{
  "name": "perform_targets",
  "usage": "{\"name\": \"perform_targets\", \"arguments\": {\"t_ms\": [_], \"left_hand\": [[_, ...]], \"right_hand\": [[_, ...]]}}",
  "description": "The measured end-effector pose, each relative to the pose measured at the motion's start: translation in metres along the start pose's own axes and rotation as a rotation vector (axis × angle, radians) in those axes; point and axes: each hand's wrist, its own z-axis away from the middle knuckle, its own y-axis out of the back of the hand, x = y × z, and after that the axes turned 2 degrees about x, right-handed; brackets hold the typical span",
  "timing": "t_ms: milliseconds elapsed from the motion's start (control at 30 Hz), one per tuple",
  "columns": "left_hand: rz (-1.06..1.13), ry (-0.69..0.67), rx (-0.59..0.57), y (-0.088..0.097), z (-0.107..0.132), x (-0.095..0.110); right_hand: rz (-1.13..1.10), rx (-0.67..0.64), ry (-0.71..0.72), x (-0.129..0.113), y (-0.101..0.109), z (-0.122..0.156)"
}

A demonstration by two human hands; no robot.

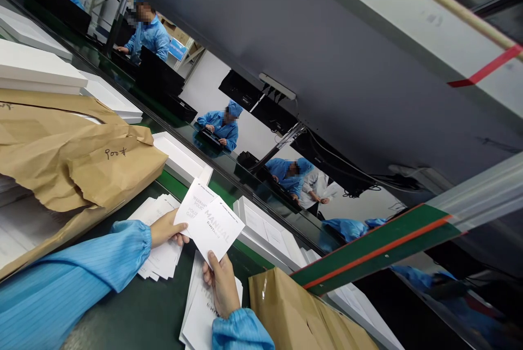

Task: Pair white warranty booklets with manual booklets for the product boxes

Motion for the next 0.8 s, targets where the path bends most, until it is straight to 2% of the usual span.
{"name": "perform_targets", "arguments": {"t_ms": [800], "left_hand": [[-0.003, 0.022, 0.011, -0.0015, 0.0005, 0.0021]], "right_hand": [[0.001, -0.002, -0.002, -0.0037, -0.0016, 0.0022]]}}
